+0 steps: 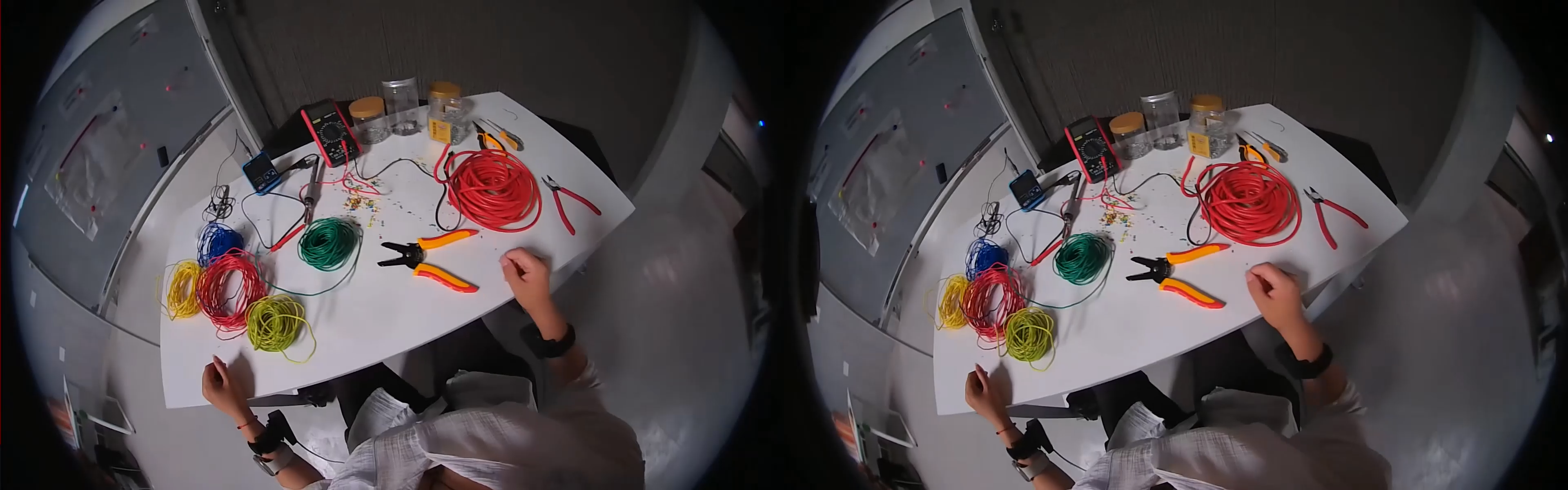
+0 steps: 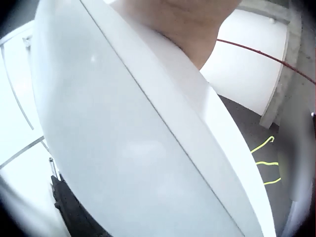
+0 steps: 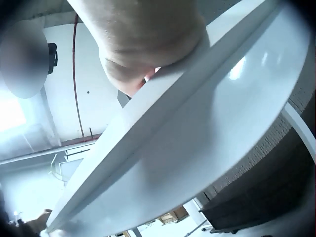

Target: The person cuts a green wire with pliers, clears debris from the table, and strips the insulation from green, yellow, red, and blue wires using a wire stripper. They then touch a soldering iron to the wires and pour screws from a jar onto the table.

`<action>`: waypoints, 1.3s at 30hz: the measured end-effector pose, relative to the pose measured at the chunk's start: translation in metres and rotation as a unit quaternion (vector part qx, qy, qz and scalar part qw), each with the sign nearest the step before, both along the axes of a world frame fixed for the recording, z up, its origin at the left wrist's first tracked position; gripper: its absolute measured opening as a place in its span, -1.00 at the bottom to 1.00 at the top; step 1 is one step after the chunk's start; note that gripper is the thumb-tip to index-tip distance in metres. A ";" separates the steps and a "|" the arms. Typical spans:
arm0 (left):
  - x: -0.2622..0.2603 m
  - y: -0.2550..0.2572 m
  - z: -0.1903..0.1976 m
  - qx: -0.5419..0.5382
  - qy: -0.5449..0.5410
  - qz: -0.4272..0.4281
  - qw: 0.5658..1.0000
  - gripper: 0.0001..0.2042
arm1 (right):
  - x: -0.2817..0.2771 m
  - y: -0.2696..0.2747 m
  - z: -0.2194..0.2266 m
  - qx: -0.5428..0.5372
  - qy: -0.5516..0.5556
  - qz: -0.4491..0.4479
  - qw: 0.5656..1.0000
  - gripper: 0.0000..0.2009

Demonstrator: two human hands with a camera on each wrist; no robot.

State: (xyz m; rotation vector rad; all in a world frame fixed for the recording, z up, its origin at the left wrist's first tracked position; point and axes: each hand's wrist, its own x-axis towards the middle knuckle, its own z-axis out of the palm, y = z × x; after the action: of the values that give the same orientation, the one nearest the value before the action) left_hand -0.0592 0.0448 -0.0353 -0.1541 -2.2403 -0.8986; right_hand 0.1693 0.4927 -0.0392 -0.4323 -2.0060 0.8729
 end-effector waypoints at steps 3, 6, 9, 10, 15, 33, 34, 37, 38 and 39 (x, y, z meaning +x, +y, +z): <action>-0.001 -0.002 -0.001 -0.007 0.027 0.007 1.000 -0.68 | -0.010 -0.007 0.008 0.040 -0.049 -0.046 0.997 -0.92; 0.001 -0.003 0.002 -0.050 -0.009 0.009 0.999 -0.68 | -0.009 -0.007 0.009 0.100 -0.057 -0.046 0.992 -0.91; 0.002 -0.002 0.003 -0.066 -0.034 0.022 0.997 -0.67 | -0.007 -0.007 0.011 0.090 -0.078 -0.028 0.992 -0.92; 0.000 -0.003 0.002 -0.056 -0.021 0.019 0.998 -0.67 | -0.005 -0.006 0.013 0.088 -0.084 -0.029 0.992 -0.92; -0.001 -0.004 0.001 -0.050 -0.015 0.015 0.999 -0.68 | 0.003 0.012 0.054 -0.047 -0.172 0.118 0.977 -0.88; 0.099 0.028 -0.006 -0.060 0.155 -0.231 0.959 -0.80 | -0.259 0.222 0.090 0.262 -0.410 -0.015 0.874 -0.54; 0.102 0.044 0.024 -0.219 0.123 -0.332 0.909 -0.80 | -0.262 0.227 0.086 0.232 -0.427 -0.025 0.874 -0.53; 0.091 0.078 0.050 -0.297 0.030 -0.456 0.838 -0.70 | -0.264 0.237 0.074 0.194 -0.425 -0.036 0.883 -0.52; 0.085 0.086 0.057 -0.322 0.020 -0.484 0.813 -0.68 | -0.264 0.238 0.072 0.187 -0.404 -0.040 0.895 -0.52; 0.081 0.096 0.061 -0.322 0.020 -0.483 0.814 -0.68 | -0.265 0.237 0.072 0.187 -0.404 -0.039 0.895 -0.52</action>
State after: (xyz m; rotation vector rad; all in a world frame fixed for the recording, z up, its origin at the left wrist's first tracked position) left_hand 0.0219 0.1405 0.0260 -1.7187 -2.2859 -0.5078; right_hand -0.0961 0.7298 0.0328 -0.7234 -2.8125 0.2214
